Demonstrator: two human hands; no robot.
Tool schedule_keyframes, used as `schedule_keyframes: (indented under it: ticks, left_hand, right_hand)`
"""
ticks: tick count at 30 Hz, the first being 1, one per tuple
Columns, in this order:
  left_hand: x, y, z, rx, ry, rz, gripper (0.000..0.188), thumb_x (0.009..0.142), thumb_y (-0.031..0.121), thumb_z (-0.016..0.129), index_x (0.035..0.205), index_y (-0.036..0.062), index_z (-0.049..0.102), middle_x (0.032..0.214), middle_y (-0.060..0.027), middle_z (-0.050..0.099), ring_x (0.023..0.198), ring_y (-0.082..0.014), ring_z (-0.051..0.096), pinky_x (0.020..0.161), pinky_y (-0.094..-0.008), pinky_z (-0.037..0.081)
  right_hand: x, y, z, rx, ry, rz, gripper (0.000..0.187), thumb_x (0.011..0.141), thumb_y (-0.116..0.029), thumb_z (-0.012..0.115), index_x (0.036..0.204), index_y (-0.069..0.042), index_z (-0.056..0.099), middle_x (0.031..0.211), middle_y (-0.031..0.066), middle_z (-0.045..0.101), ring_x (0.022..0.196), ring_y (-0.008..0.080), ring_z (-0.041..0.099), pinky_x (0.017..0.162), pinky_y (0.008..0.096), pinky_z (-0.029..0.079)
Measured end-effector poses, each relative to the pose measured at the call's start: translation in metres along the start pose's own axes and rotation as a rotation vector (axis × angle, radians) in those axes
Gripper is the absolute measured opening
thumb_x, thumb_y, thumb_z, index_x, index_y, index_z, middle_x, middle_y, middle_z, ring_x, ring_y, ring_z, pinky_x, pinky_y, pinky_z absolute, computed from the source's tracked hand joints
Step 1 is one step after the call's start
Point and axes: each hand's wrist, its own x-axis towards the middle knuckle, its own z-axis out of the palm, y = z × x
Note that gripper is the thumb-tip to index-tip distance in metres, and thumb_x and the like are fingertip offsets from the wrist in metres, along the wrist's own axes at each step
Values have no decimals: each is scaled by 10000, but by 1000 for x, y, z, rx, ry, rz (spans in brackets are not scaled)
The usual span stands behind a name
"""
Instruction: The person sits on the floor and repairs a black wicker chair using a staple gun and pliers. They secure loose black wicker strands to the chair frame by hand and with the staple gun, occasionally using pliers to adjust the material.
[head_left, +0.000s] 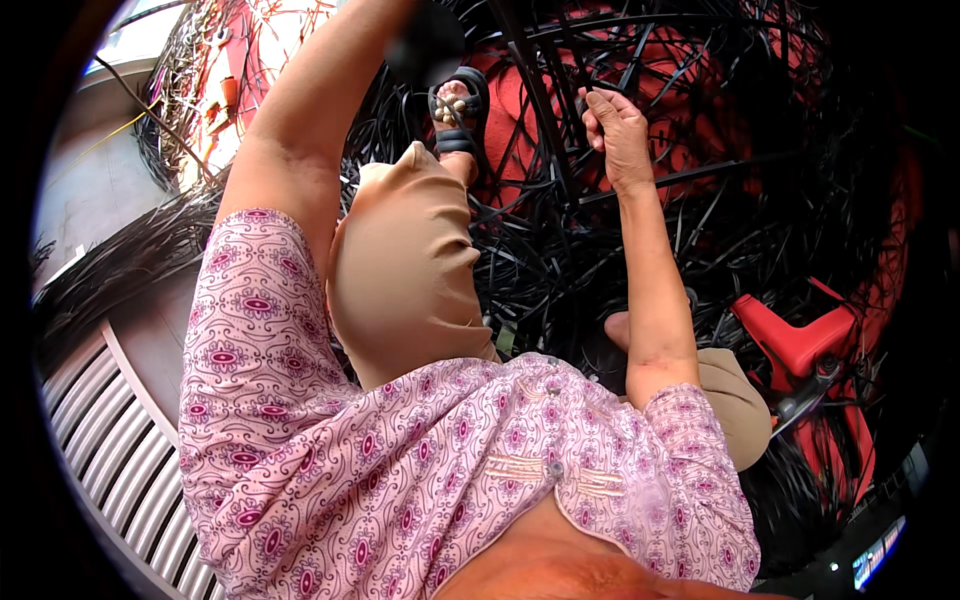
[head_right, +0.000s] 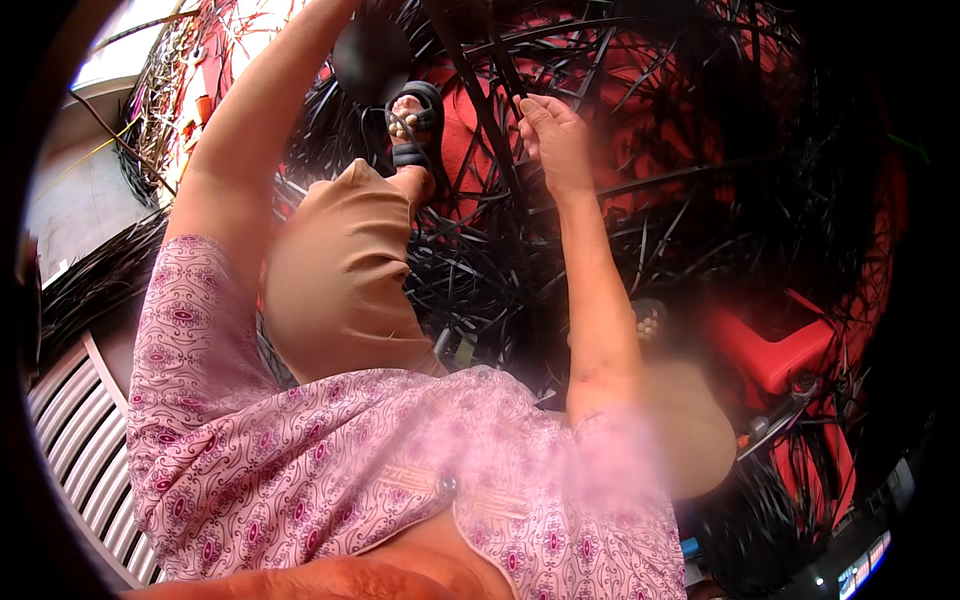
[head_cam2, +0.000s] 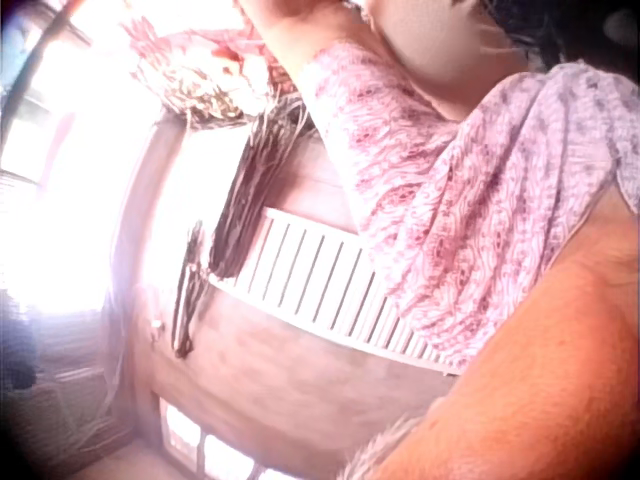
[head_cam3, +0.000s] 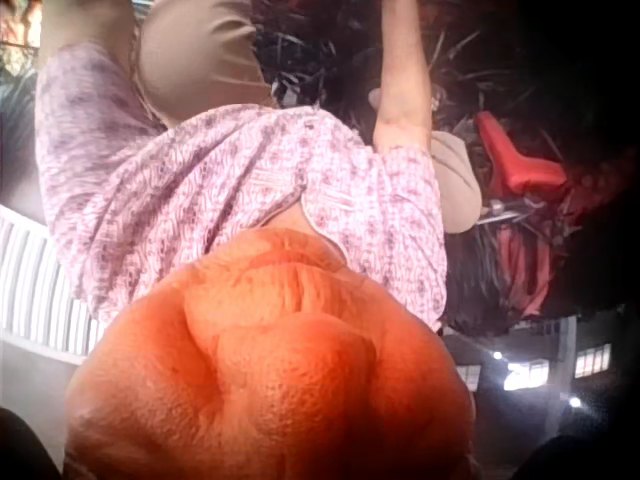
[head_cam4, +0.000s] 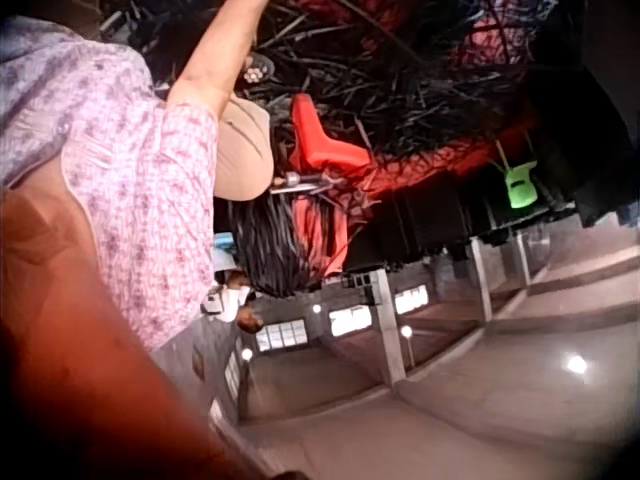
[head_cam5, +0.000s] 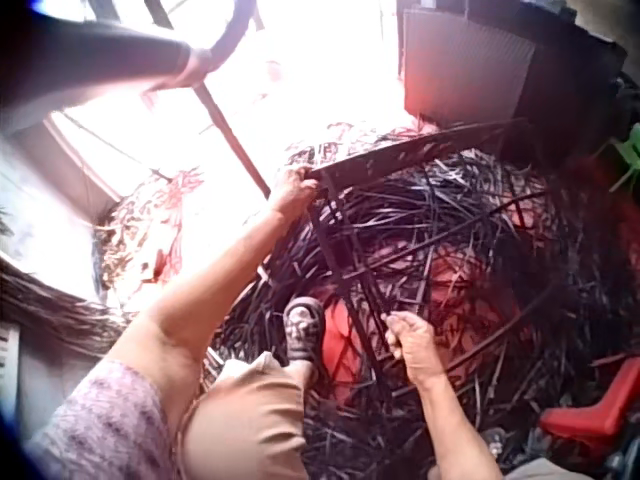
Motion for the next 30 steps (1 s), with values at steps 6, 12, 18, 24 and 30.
schedule_keyframes:
  ticks: [6, 12, 18, 24, 30]
  left_hand:
    - [-26, -120, 53, -242, -112, -302, 100, 769, 64, 664, 840, 19, 718, 656, -51, 658, 581, -115, 585, 526, -300, 454]
    - [-85, -179, 104, -303, -150, -432, 116, 758, 36, 625, 843, 14, 701, 674, -59, 657, 587, -149, 601, 528, -314, 475]
    - [-84, -176, 102, 50, -139, -270, 168, 754, 49, 589, 872, 15, 704, 698, -84, 672, 646, -184, 628, 620, -335, 499]
    - [-89, -179, 106, -60, -124, -315, 198, 734, 66, 585, 878, 13, 708, 713, -115, 684, 658, -200, 629, 641, -330, 493]
    - [-89, -172, 101, -66, -142, -327, 203, 719, 64, 580, 870, 14, 708, 712, -122, 683, 643, -207, 628, 624, -341, 492]
  right_hand:
    - [-17, 28, -26, -128, 19, 262, 244, 958, -228, 647, 1074, -13, 654, 684, -30, 587, 503, 32, 479, 453, 164, 343]
    - [-44, 39, -73, -129, 13, 397, 258, 957, -228, 649, 1094, -9, 652, 715, -21, 602, 546, 40, 510, 483, 173, 377]
    - [-71, 39, -91, -265, 172, 493, 252, 905, -232, 703, 1049, -29, 665, 758, 2, 652, 580, 70, 591, 537, 188, 455]
    - [-110, 49, -87, -276, 452, 437, 184, 882, -251, 749, 877, -82, 675, 704, -6, 653, 548, 63, 602, 492, 174, 448]
    - [-121, 74, -73, -346, 546, 327, 206, 883, -243, 740, 871, -52, 665, 667, -14, 599, 493, 50, 522, 460, 184, 399]
